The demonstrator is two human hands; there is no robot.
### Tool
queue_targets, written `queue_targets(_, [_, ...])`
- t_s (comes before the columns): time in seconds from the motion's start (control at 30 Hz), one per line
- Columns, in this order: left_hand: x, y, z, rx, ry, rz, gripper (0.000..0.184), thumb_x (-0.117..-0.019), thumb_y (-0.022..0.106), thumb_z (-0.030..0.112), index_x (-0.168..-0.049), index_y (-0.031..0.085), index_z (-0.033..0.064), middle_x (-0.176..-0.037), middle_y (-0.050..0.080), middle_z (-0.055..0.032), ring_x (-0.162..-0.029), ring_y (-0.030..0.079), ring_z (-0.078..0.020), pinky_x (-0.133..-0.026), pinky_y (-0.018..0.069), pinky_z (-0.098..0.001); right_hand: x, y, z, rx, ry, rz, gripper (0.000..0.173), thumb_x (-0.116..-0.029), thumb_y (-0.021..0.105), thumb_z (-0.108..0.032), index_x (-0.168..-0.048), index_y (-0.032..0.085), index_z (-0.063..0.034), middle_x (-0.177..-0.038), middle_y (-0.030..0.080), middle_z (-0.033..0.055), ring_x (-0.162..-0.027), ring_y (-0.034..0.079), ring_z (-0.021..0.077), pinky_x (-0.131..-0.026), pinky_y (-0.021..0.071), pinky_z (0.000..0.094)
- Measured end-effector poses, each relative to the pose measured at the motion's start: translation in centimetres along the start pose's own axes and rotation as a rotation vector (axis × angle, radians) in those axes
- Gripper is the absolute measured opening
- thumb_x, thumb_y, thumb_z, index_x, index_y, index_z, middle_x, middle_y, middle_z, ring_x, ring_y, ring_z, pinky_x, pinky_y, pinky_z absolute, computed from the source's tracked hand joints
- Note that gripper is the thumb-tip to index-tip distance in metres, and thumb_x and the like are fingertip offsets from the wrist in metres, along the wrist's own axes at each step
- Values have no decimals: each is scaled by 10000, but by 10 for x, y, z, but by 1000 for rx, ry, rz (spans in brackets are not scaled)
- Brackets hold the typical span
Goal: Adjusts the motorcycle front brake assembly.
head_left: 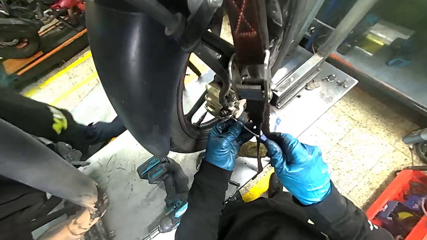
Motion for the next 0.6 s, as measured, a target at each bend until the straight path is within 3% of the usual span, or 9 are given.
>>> queue_targets(0.07, [1,1,0,-1,15,45,114,-960,590,-62,-967,693,-11,-899,742,-144,-759,742,-219,-747,646,-375,2,1,-3,-64,-14,-21,461,-906,757,-386,-1237,650,-85,-1049,731,76,-764,707,186,-624,605,412])
queue_targets(0.13, [1,0,-2,-14,24,83,91,-956,611,-48,-950,694,-9,-867,735,-132,-729,729,-203,-719,640,-358,5,2,-4,-111,-62,-11,447,-851,812,-238,-1233,637,-84,-1184,655,111,-870,690,180,-693,615,356])
queue_targets(0.2, [0,-1,-5,-22,28,112,73,-956,616,-36,-954,679,2,-852,728,-119,-716,723,-194,-700,637,-352,8,2,-5,-147,-133,53,298,-843,788,-113,-1122,696,-67,-1148,629,133,-921,676,169,-752,612,293])
queue_targets(0.27, [1,-1,-8,-8,13,122,70,-965,612,-25,-971,667,17,-857,724,-107,-721,722,-187,-704,636,-348,8,-1,-7,-138,-174,122,212,-860,786,-122,-1063,742,-75,-1070,656,120,-895,677,147,-761,597,260])
queue_targets(0.43, [6,7,-7,7,-3,-37,129,-970,587,-21,-1004,703,22,-922,741,-117,-794,730,-194,-780,630,-365,-2,-6,-1,-188,-73,42,229,-988,684,-275,-1088,775,-89,-852,728,19,-700,677,74,-623,595,282])
queue_targets(0.5, [5,8,-8,-18,-6,-40,128,-972,579,-26,-993,699,12,-906,732,-117,-761,715,-181,-752,625,-348,-6,-6,0,-227,-10,10,231,-1018,641,-292,-1060,773,-106,-780,725,-12,-632,671,55,-562,587,289])
queue_targets(0.53, [5,9,-8,-42,-6,-12,115,-976,587,-23,-980,696,12,-887,729,-114,-731,704,-168,-717,618,-325,-7,-6,-1,-243,3,6,226,-1013,648,-291,-1081,756,-105,-784,728,-16,-628,675,55,-553,589,295])
queue_targets(0.6, [4,8,-8,-64,-11,48,96,-962,619,-22,-947,704,21,-842,725,-98,-666,673,-134,-647,595,-278,-7,-7,-6,-327,3,-23,328,-944,751,-247,-1218,675,-82,-958,744,9,-738,709,75,-649,639,300])
Point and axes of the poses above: each hand's wrist, its own x-axis away from the middle knuckle, its own y-axis out of the palm, z = x × y, the point moved 5 cm from there along -x, towards the middle knuckle
